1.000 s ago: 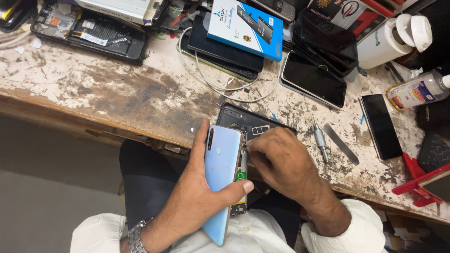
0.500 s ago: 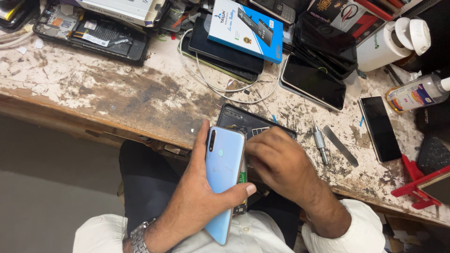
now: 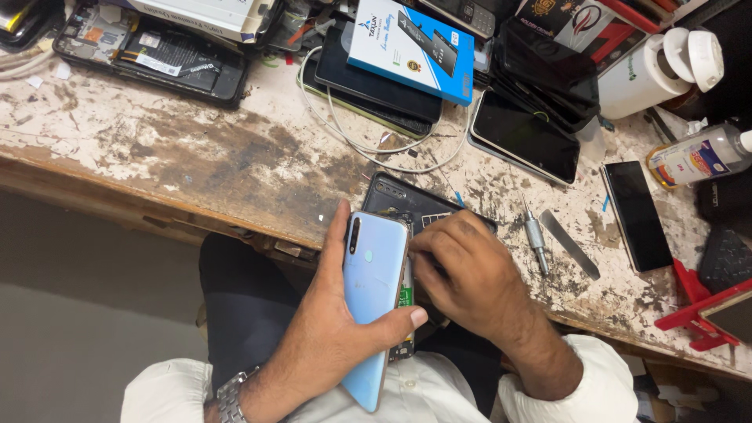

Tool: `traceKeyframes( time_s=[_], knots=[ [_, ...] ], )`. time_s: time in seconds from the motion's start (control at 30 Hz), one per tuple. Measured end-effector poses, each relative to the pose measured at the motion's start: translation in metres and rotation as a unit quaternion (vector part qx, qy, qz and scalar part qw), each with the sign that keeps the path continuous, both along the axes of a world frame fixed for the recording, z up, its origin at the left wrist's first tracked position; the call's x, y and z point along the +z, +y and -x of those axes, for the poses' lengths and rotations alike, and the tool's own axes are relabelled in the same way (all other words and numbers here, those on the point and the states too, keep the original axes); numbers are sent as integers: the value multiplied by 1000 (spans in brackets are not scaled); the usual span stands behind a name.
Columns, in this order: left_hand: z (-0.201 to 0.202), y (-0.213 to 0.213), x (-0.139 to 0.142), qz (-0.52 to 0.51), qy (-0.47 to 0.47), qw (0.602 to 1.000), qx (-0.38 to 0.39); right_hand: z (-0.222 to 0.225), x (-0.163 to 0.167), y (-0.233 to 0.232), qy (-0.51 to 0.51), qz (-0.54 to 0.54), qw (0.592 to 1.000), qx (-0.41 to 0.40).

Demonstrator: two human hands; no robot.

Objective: The person uses a screwdriver to fasten screws on the internal frame of a disassembled smartphone. They then attach the screen assembly and the back cover, aligning and snapping the parts into place. Finally, they use a metal prying tool to press along the edges to secure the casing.

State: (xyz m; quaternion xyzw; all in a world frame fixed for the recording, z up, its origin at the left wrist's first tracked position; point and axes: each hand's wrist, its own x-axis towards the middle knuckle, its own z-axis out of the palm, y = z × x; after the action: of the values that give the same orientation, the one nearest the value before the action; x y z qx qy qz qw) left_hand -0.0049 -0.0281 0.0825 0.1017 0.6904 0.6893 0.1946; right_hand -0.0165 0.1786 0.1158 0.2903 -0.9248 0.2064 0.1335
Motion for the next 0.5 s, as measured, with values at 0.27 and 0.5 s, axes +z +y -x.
traceKeyframes(
  time_s=[0.27, 0.5],
  knots=[
    [0, 0, -2, -9, 6, 1000, 0, -4, 2, -6, 46, -34, 998, -5],
    [0, -2, -4, -5, 6, 1000, -6, -5, 0, -7, 20, -27, 999, -4]
  ],
)
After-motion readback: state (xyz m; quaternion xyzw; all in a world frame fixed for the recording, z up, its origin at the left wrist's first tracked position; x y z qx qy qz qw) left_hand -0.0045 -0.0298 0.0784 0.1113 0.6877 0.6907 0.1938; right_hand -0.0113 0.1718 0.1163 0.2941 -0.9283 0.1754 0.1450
